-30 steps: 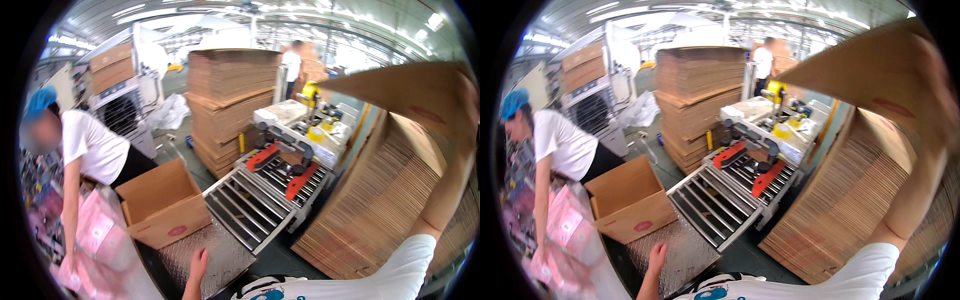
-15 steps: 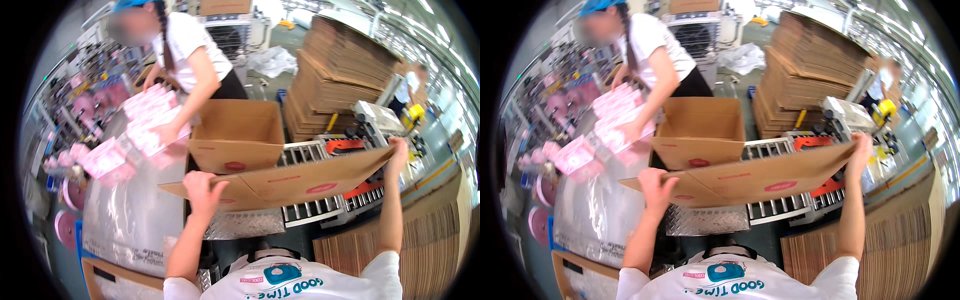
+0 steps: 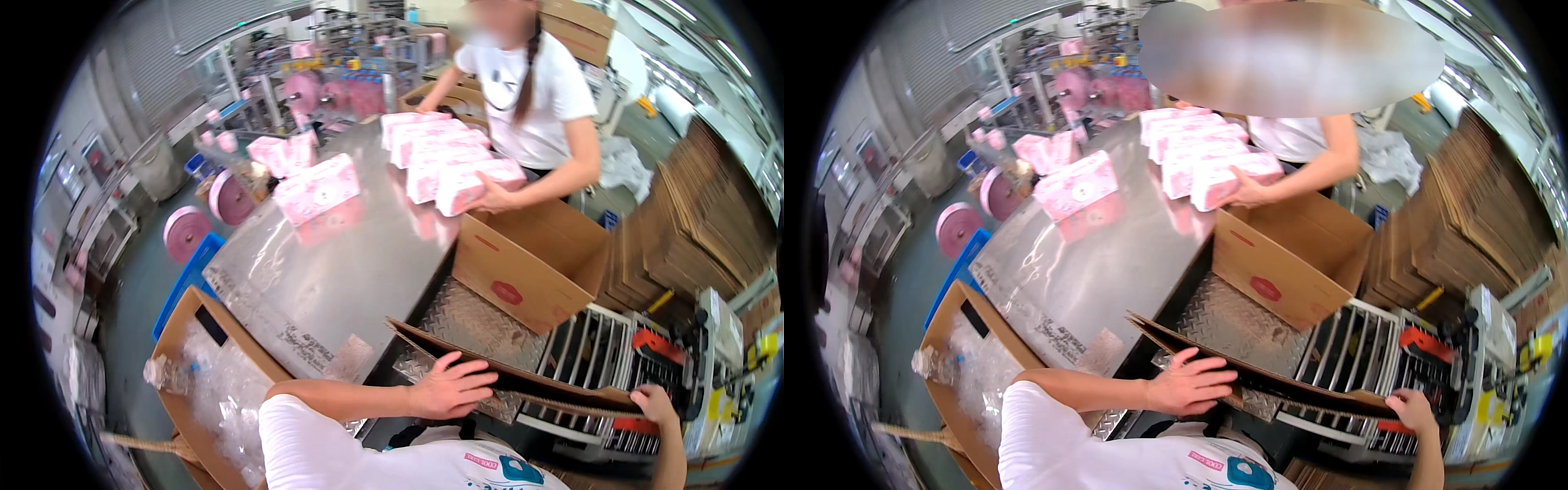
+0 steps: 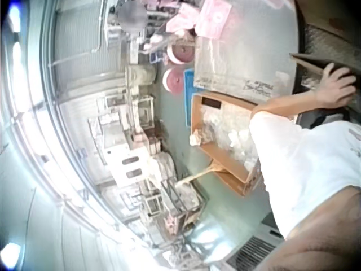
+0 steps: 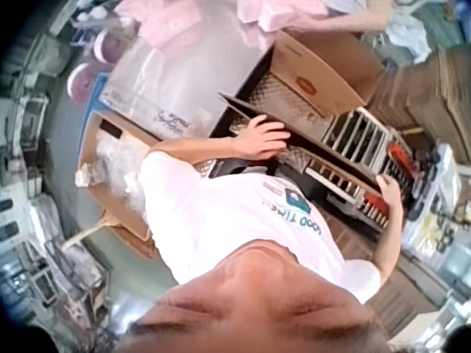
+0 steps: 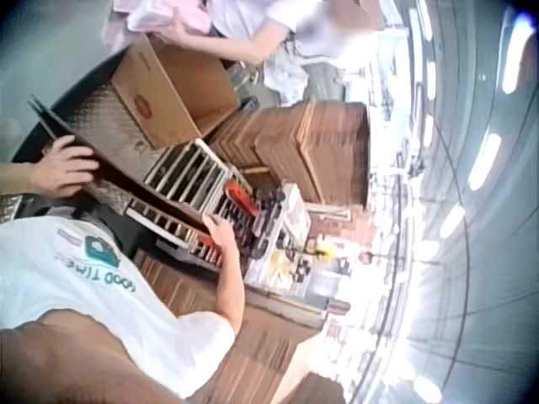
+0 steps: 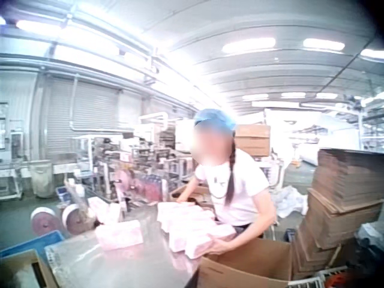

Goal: The person picks up wrapped pink packages from a metal table and stacks them into cardboard boxes before moving the boxes onto a conveyor belt.

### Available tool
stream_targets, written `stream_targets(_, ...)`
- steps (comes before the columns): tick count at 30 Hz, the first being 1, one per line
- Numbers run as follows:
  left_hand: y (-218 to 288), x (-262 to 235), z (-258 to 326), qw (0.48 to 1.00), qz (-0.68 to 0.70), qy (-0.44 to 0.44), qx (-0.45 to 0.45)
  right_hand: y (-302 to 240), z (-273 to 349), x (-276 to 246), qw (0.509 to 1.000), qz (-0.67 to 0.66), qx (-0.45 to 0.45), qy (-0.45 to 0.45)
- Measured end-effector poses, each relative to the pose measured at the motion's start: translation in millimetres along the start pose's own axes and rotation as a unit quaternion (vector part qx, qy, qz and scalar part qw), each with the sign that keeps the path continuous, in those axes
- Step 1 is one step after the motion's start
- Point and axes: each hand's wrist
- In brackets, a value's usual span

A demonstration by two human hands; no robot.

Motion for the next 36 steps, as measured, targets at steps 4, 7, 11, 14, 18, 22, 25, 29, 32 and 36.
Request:
stream_targets(4,4,-2,-10,0.989,0.135,0.043,-0.046,44,-9,-8,0.93,0.311,-0.149,0.129)
stream_targets(7,6,0,-46,0.973,0.196,0.116,-0.025,44,-15,-17,0.929,0.337,-0.062,0.14)
stream_targets(11,12,34,-73,0.935,0.331,0.076,0.106,47,-26,19,0.917,0.367,-0.062,0.146)
stream_targets(14,36,118,-46,0.96,0.142,-0.121,0.207,9,-33,87,0.97,0.201,0.011,-0.139)
stream_targets(18,35,250,37,0.915,0.104,-0.379,0.096,-2,-26,124,0.953,0.005,0.019,-0.303)
stream_targets(22,25,207,-8,0.949,0.212,-0.233,0.032,-33,7,82,0.892,-0.212,0.099,-0.388)
stream_targets(25,19,166,-67,0.961,0.26,0.056,0.079,-60,13,72,0.885,-0.104,0.078,-0.446)
stream_targets(29,-38,56,-163,0.975,-0.024,0.219,-0.025,-72,-6,90,0.952,0.076,-0.296,-0.028)
stream_targets(32,-87,65,-165,0.973,-0.092,-0.076,-0.196,-25,-18,136,0.928,0.241,-0.263,0.109)
stream_targets(36,-52,63,-134,0.937,-0.003,-0.243,-0.249,-9,-13,128,0.926,-0.115,-0.104,0.343)
Point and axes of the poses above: each hand's wrist, its own z-axis away from the middle knuckle, its own x-axis out of the palm, y = z × x, and after that the axes turned 13 degrees about -z, right-handed
